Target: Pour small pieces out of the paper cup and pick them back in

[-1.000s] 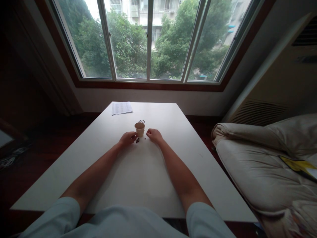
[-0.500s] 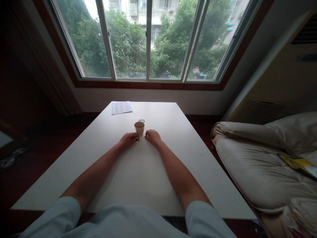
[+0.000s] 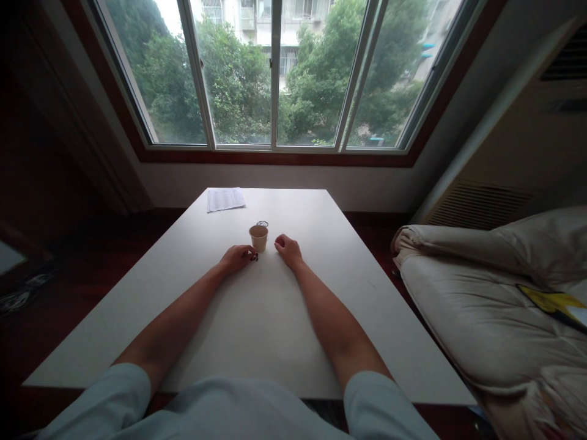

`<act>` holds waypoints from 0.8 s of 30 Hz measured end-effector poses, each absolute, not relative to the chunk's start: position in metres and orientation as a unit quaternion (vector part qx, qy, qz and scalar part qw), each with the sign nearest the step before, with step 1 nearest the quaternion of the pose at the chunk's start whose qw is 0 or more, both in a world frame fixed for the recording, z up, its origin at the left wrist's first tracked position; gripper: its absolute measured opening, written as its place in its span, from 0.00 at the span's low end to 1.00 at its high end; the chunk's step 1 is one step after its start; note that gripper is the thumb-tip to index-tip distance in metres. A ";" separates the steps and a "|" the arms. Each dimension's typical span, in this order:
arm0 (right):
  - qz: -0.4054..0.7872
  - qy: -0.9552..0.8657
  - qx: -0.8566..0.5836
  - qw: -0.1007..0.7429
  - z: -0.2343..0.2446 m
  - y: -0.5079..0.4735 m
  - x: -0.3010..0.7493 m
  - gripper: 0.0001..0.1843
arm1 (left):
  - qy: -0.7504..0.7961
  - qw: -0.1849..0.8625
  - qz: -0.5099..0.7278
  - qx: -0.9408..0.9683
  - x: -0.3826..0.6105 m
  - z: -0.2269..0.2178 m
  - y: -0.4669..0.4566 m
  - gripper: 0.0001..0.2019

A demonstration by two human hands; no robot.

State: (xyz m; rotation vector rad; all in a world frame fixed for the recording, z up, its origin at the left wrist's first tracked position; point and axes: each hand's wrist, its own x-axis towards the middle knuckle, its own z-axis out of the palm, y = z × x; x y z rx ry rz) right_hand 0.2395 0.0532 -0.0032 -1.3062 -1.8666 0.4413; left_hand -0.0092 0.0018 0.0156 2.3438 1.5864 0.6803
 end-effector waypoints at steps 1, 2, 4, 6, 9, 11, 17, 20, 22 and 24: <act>0.174 -0.737 -0.515 0.402 -0.003 0.053 0.239 0.08 | 0.545 0.112 0.231 0.798 -0.010 0.016 0.002 0.11; 0.174 -0.735 -0.516 0.404 -0.003 0.053 0.239 0.08 | 0.550 0.109 0.230 0.796 -0.011 0.016 0.002 0.11; 0.172 -0.734 -0.517 0.405 -0.002 0.053 0.239 0.09 | 0.557 0.104 0.229 0.792 -0.012 0.017 0.002 0.11; 0.166 -0.736 -0.516 0.405 -0.002 0.052 0.238 0.10 | 0.557 0.101 0.235 0.790 -0.013 0.019 0.002 0.11; 0.153 -0.738 -0.520 0.402 0.000 0.052 0.238 0.11 | 0.558 0.098 0.246 0.786 -0.013 0.021 0.001 0.10; 0.146 -0.737 -0.525 0.399 0.002 0.051 0.237 0.11 | 0.563 0.097 0.246 0.783 -0.012 0.022 0.001 0.10; 0.146 -0.730 -0.526 0.411 0.003 0.049 0.237 0.13 | 0.552 0.102 0.229 0.795 -0.008 0.025 -0.004 0.11; 0.150 -0.726 -0.524 0.419 0.002 0.050 0.237 0.14 | 0.540 0.103 0.217 0.807 -0.007 0.027 -0.007 0.12; 0.149 -0.726 -0.518 0.427 0.001 0.051 0.237 0.14 | 0.531 0.100 0.206 0.816 -0.007 0.028 -0.008 0.11; 0.149 -0.727 -0.513 0.431 0.001 0.052 0.237 0.14 | 0.524 0.093 0.194 0.824 -0.006 0.029 -0.009 0.11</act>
